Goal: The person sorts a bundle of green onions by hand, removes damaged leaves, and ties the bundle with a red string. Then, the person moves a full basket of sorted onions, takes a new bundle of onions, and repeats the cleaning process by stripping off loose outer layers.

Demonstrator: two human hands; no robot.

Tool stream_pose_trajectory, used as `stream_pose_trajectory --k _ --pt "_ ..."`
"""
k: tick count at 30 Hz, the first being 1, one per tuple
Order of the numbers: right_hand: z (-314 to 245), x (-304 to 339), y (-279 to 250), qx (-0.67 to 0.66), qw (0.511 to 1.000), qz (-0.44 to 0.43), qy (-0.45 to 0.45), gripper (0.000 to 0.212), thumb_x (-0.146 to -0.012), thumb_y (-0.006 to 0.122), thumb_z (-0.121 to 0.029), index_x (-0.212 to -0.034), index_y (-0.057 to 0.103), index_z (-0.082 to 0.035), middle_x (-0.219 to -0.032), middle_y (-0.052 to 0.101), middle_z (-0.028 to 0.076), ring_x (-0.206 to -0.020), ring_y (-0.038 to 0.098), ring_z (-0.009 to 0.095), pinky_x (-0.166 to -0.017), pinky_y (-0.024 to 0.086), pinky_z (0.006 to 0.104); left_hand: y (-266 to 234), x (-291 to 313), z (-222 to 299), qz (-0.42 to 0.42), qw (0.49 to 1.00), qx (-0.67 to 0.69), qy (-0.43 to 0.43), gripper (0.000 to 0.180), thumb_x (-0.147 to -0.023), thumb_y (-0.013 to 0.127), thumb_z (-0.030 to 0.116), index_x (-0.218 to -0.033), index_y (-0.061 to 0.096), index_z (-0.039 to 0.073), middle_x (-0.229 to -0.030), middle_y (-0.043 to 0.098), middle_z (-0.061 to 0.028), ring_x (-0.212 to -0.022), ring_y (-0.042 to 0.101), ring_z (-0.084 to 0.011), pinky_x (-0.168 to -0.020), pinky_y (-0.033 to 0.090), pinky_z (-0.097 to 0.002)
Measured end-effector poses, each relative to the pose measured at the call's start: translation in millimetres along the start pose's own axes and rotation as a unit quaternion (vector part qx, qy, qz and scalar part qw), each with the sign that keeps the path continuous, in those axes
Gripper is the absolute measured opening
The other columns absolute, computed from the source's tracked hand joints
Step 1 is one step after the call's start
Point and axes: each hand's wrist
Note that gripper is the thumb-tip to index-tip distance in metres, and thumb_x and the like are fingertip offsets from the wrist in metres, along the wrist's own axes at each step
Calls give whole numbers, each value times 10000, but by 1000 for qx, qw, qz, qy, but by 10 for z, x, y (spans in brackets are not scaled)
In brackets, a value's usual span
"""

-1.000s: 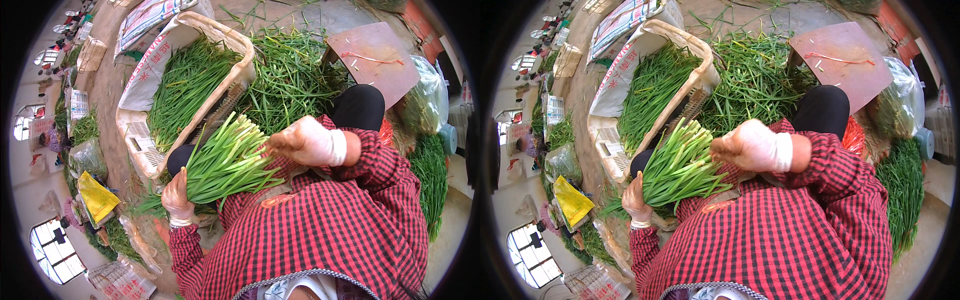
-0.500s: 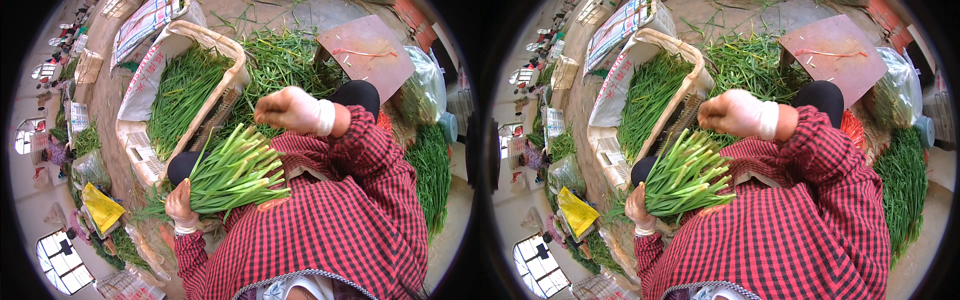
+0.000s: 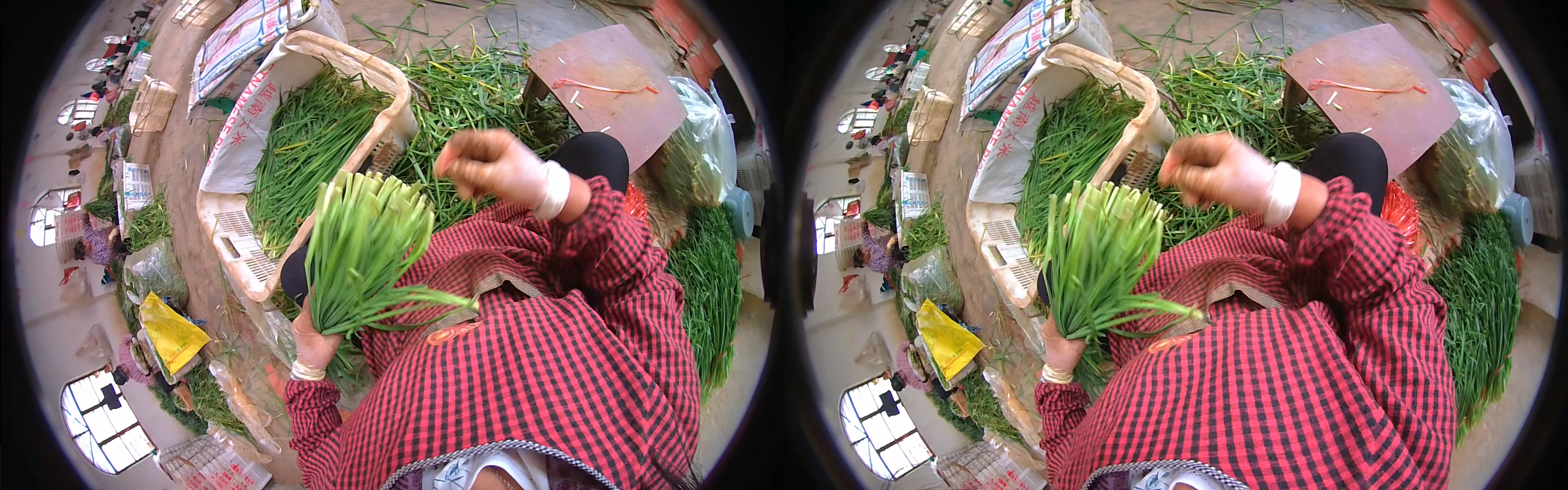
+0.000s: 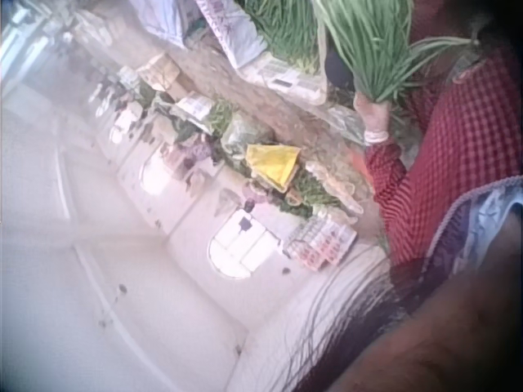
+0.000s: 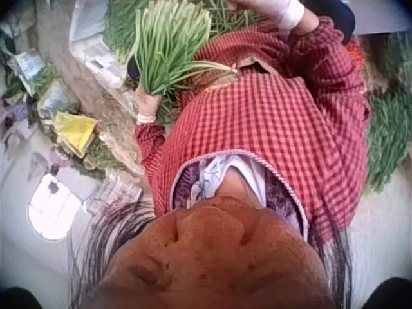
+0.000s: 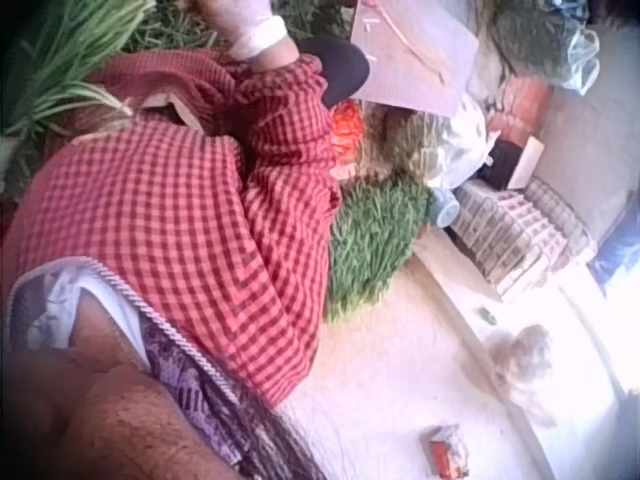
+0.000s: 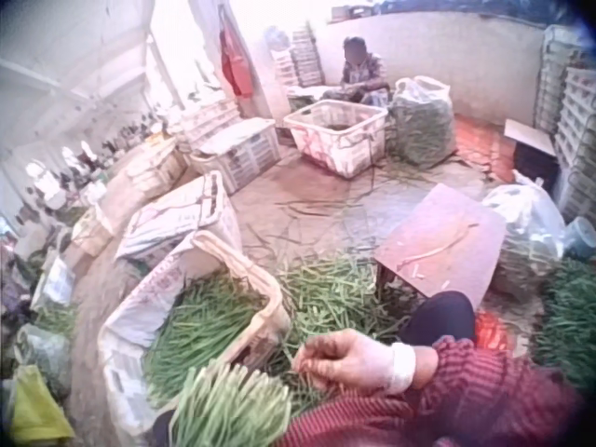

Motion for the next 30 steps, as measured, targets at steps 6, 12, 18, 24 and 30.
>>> stream_pose_trajectory --k 6,12,18,24,30 --pt "223 -140 -479 211 968 106 -89 327 -940 694 -223 -1189 631 -19 -931 662 45 -825 627 99 -709 524 241 -70 91 -435 -59 943 227 -236 447 -768 805 77 -1173 636 -5 -1104 730 -95 -973 705 -189 -892 555 -330" --pt "78 -352 -3 93 994 -30 -44 328 -946 691 -198 -1217 630 -24 -960 670 21 -889 595 88 -809 507 266 36 -3 -190 -149 985 49 -66 421 -756 820 113 -1145 680 32 -1103 732 -81 -987 698 -180 -876 549 -336" --pt "14 -296 60 54 998 -16 -35 106 -950 646 -103 -983 664 -5 -863 669 6 -817 601 77 -765 514 258 32 -1 -156 -183 977 -79 75 415 -772 810 129 -1150 668 31 -1113 726 -76 -1018 683 -186 -911 530 -338" --pt "-44 -333 -643 19 945 279 -171 157 -938 664 -176 -991 707 -34 -811 662 -8 -707 570 64 -633 476 219 77 -3 -153 -185 979 48 -63 418 -789 827 252 -1132 704 47 -1141 727 -72 -1018 694 -181 -896 544 -343" --pt "127 -168 -2002 -66 856 495 -132 197 -927 708 -207 -1056 691 -59 -934 693 25 -828 637 116 -754 524 253 49 20 -22 -204 974 50 -81 473 -738 786 146 -1167 641 8 -1066 727 -89 -954 670 -162 -878 519 -338"
Point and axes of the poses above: each hand's wrist, its own x-axis away from the middle knuckle, its own y-axis out of the palm, z = x × y
